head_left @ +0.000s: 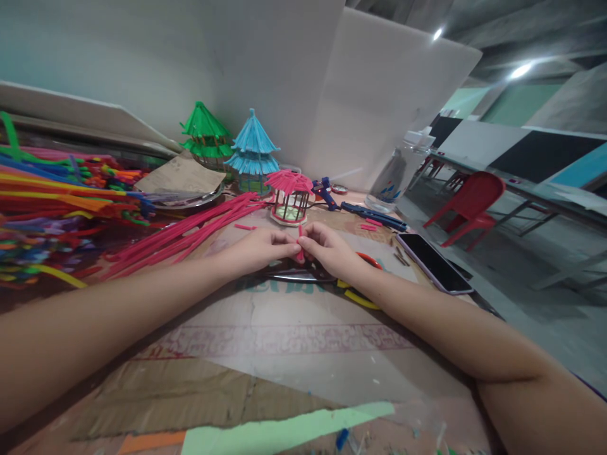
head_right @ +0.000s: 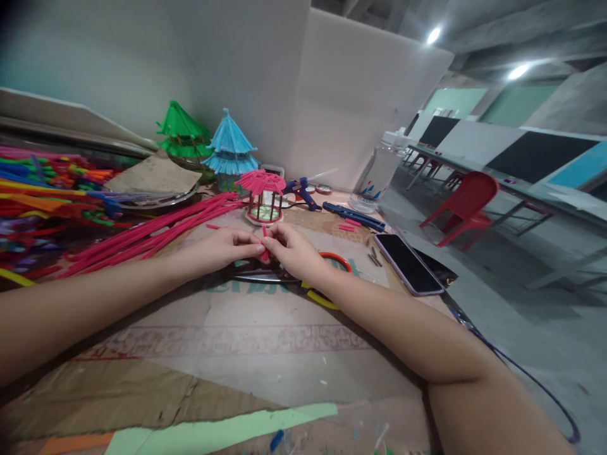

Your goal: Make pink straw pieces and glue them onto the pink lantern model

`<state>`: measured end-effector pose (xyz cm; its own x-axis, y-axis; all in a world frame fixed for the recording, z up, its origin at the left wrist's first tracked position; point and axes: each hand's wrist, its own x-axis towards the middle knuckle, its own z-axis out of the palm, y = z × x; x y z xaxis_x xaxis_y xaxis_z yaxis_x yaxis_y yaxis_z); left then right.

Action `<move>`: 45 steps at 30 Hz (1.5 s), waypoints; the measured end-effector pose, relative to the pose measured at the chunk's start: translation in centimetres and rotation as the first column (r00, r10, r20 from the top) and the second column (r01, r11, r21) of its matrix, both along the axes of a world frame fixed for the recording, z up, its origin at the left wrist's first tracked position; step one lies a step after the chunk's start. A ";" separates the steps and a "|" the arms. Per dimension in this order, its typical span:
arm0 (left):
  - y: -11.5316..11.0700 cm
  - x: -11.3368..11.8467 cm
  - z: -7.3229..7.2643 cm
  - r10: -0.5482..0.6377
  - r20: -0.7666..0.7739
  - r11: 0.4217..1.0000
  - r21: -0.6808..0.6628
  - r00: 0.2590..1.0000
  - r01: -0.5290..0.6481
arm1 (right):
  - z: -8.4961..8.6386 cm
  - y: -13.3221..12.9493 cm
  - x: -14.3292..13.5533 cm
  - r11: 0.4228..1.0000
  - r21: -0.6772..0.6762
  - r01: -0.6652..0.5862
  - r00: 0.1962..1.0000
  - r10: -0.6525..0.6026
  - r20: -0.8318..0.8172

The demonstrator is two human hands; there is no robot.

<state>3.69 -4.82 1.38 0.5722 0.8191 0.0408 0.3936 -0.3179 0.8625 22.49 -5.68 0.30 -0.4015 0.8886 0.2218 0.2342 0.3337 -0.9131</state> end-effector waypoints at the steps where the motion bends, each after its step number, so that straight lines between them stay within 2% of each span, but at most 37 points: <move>1: -0.1 0.0 0.1 0.004 -0.002 1.000 0.002 1.000 -0.004 | 0.0 0.0 0.0 1.000 -0.001 0.003 1.000 -0.003 -0.002; 9: -0.7 0.4 0.0 0.029 0.068 0.999 -0.034 0.997 -0.027 | 0.2 -0.3 -0.2 1.000 0.000 0.009 1.000 -0.009 0.012; 14: -0.6 0.3 -0.2 0.053 0.055 0.999 -0.014 0.997 -0.052 | 0.2 -0.3 -0.1 1.000 -0.021 -0.020 1.000 0.020 -0.015; 19: -0.3 0.2 -0.5 0.016 0.061 1.000 0.005 0.998 -0.016 | 0.0 -0.4 -0.3 0.999 -0.042 -0.025 0.999 0.023 -0.037; 22: -0.4 0.2 -0.4 0.001 0.077 1.000 -0.020 0.997 0.000 | 1.1 -0.5 -0.1 1.000 0.012 0.006 1.000 -0.007 0.017; 25: -0.6 0.2 -0.1 -0.005 0.122 0.997 -0.082 0.993 0.015 | 4.1 -0.8 1.1 0.987 0.161 0.010 0.979 -0.043 0.200; 27: -0.8 0.2 -0.1 -0.008 0.164 0.991 -0.132 0.986 0.030 | 6.5 -1.3 2.5 0.973 0.225 -0.053 0.935 -0.031 0.353; 29: -0.8 0.2 -0.1 -0.007 0.192 0.985 -0.169 0.981 0.040 | 8.3 -2.2 4.1 0.970 0.186 -0.154 0.867 0.043 0.497; 31: -0.8 0.2 -0.1 -0.004 0.201 0.982 -0.184 0.980 0.042 | 9.2 -3.2 5.6 0.962 0.103 -0.251 0.731 0.119 0.672; 33: -0.8 0.2 -0.2 0.011 0.201 0.981 -0.194 0.980 0.029 | 9.1 -4.2 6.7 0.943 0.050 -0.329 0.592 0.165 0.789; 35: -0.8 0.4 -0.2 0.028 0.198 0.980 -0.198 0.980 0.012 | 8.5 -5.0 7.3 0.927 0.061 -0.371 0.514 0.151 0.845; 39: -0.9 0.5 0.0 0.035 0.188 0.982 -0.191 0.982 0.001 | 7.3 -5.6 7.4 0.911 0.134 -0.390 0.423 0.048 0.905; 42: -0.8 0.3 0.1 0.024 0.172 0.986 -0.164 0.985 0.004 | 6.7 -5.3 7.5 0.889 0.135 -0.437 0.355 0.032 0.934; 45: -0.5 0.2 0.0 0.029 0.177 0.984 -0.180 0.984 0.003 | 6.0 -5.0 7.8 0.884 0.153 -0.441 0.375 0.027 0.926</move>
